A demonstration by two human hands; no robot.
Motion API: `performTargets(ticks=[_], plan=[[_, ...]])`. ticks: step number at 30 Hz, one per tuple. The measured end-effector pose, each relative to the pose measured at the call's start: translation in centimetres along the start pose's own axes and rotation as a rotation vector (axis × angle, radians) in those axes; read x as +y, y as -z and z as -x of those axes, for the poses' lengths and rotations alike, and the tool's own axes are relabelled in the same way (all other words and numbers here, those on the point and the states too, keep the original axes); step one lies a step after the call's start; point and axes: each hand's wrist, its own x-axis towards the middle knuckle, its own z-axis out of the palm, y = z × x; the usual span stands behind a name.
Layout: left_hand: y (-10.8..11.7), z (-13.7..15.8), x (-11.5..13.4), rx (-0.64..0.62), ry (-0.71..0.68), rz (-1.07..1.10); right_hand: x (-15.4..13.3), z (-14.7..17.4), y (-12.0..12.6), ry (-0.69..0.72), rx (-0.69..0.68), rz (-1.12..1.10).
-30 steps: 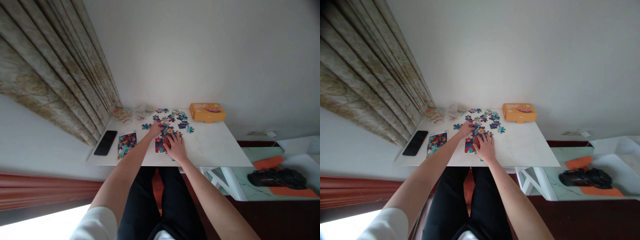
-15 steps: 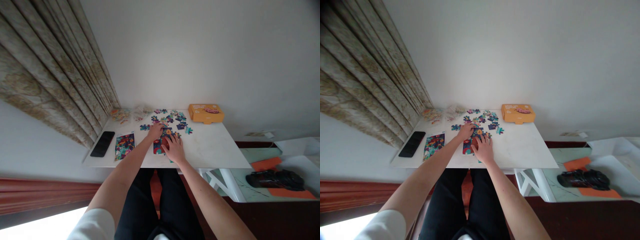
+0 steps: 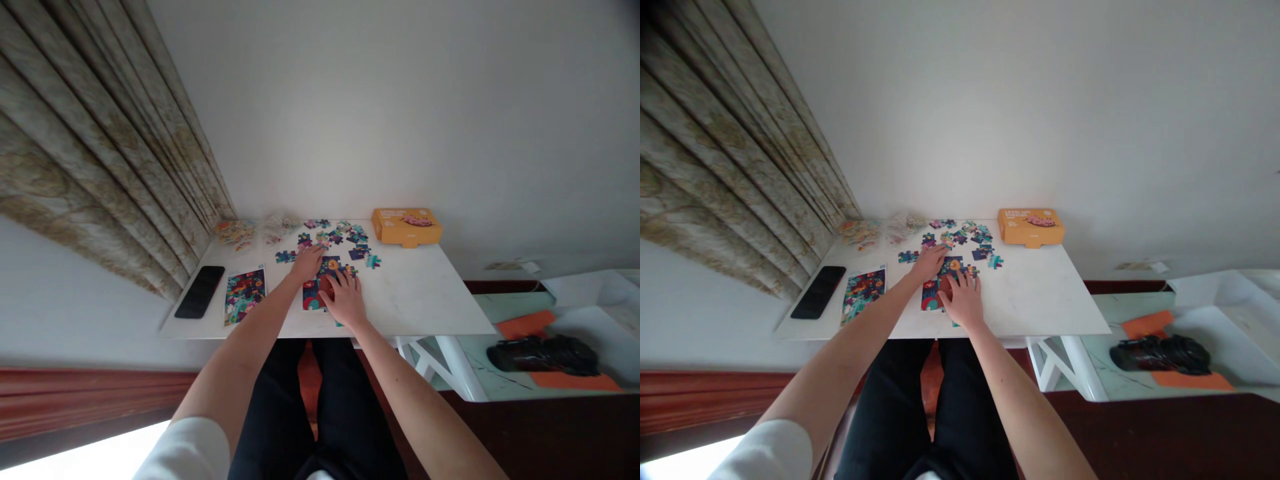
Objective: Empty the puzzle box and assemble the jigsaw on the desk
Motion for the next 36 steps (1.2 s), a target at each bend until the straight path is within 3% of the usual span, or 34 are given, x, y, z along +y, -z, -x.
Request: performTargets(ticks=[4,8,22,27,32,36], plan=[[-0.3,2.6,0.7,0.022,-0.097,0.014,0.0,0.0,-0.1,0.002,0.001,-0.005],[-0.7,4.8,1.4,-0.038,-0.095,0.004,0.0,0.0,-0.1,0.005,0.01,-0.011],[-0.6,6.3,1.8,-0.098,-0.04,0.034,0.0,0.0,-0.1,0.007,0.019,-0.013],[-0.3,9.8,2.0,-0.097,-0.046,0.095,0.0,0.0,-0.3,0.007,0.037,-0.016],[0.3,13.9,2.1,-0.013,-0.03,0.085,0.2,-0.1,-0.8,-0.004,0.051,-0.012],[0.6,15.1,2.1,0.022,0.003,0.06,0.3,-0.2,-1.0,-0.012,0.044,0.011]])
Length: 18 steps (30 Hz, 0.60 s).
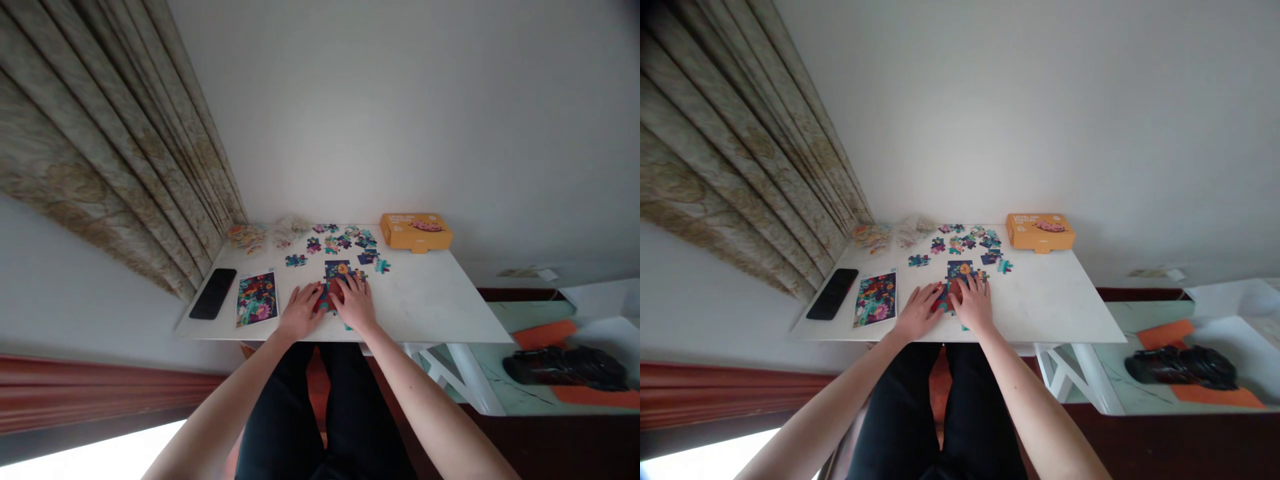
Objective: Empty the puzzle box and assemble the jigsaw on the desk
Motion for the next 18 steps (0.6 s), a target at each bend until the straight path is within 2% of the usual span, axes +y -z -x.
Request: performTargets(ticks=[4,10,14,18], plan=[[-0.1,-0.1,0.1,0.032,0.053,0.016,0.0,0.1,0.0,0.013,-0.029,0.026],[0.0,-0.2,0.4,0.026,0.013,0.06,0.8,-1.6,0.7,0.017,0.001,0.007],[-0.1,-0.2,0.5,0.035,0.011,0.073,2.5,-6.3,1.6,-0.048,0.06,-0.03],[0.0,-0.2,0.6,0.049,0.018,0.102,4.1,-12.3,1.9,-0.145,0.024,-0.022]])
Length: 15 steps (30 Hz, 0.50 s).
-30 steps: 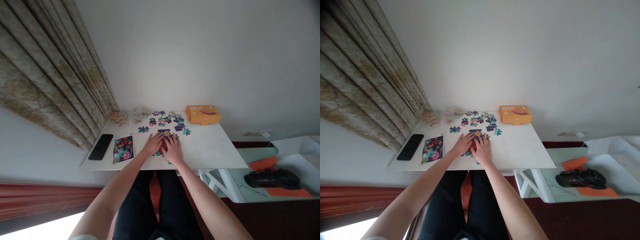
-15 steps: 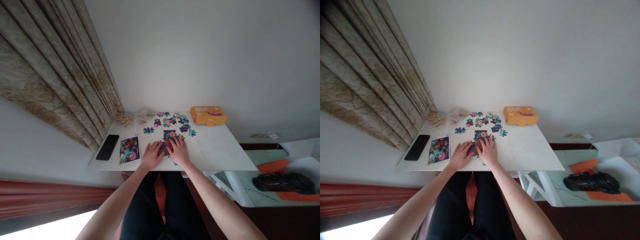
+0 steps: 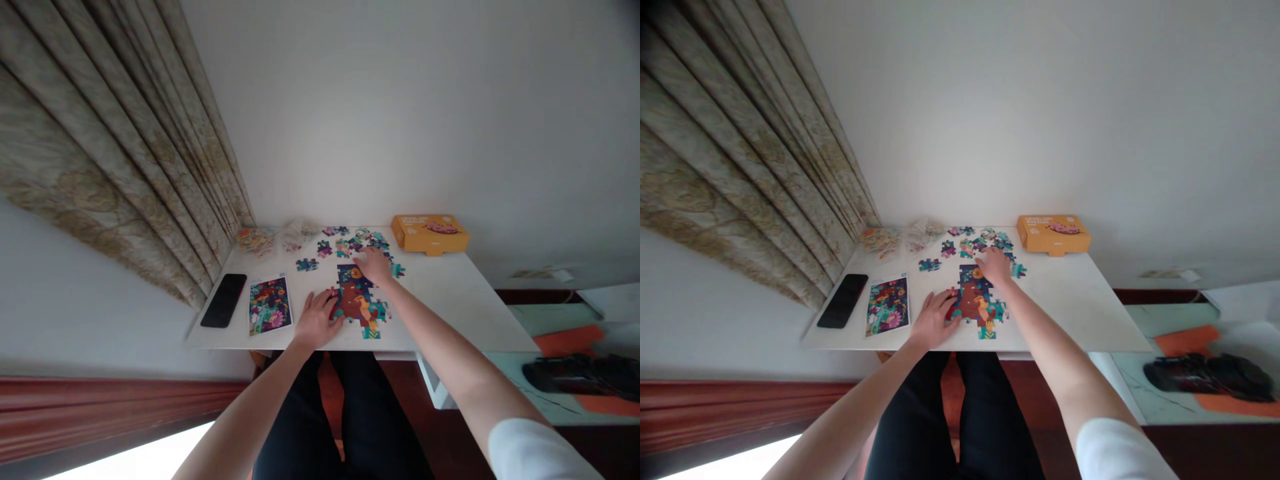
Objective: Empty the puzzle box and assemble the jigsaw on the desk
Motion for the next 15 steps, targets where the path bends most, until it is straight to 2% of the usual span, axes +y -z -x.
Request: performTargets(ticks=[3,6,12,15], plan=[[0.1,0.0,0.1,-0.004,0.008,0.02,0.2,-3.5,-0.5,-0.012,-0.046,-0.018],[0.1,0.1,0.1,0.002,0.01,0.027,0.1,-5.3,-1.2,-0.039,-0.08,-0.006],[-0.1,0.1,0.2,0.015,0.017,0.017,0.1,-6.0,-1.8,-0.034,-0.086,-0.003],[0.0,0.1,0.3,0.01,0.019,0.015,-0.3,-5.6,-1.5,-0.043,-0.031,0.017]])
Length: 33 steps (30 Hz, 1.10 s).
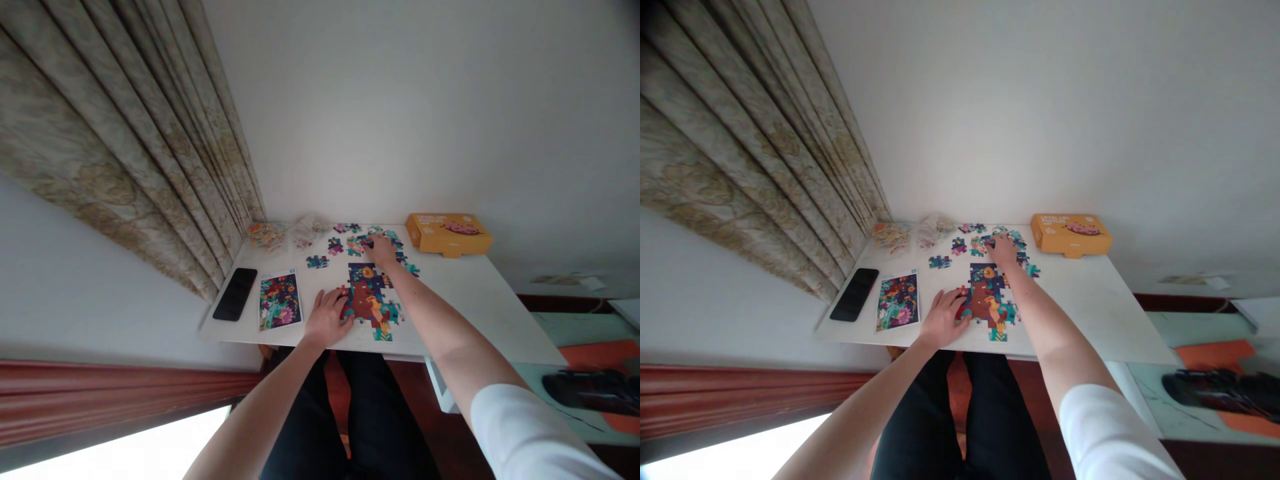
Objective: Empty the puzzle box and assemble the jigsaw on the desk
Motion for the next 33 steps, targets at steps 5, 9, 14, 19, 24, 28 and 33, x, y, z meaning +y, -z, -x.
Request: performTargets(ticks=[5,9,14,19,24,28,33], plan=[[0.1,0.0,0.0,0.019,-0.003,-0.001,-3.7,1.2,-0.4,0.37,-0.001,-0.088],[0.0,0.0,0.1,0.051,-0.004,-0.006,-7.4,1.8,-2.3,0.628,-0.23,-0.155],[-0.1,0.1,0.1,0.097,0.0,-0.028,-9.5,1.6,-3.9,0.529,-0.288,-0.187],[-0.1,0.0,0.1,0.101,0.016,-0.027,-10.5,0.6,-3.4,0.331,-0.311,-0.375],[-0.4,-0.1,-0.1,0.113,0.027,-0.029,-10.0,0.1,-2.1,0.118,-0.306,-0.467],[-0.8,-0.1,-0.4,0.128,0.023,-0.034,-8.4,0.7,-0.3,-0.051,-0.292,-0.591],[-1.0,-0.3,-0.7,0.167,-0.004,-0.018,-5.5,3.6,2.4,-0.147,-0.213,-0.777]])
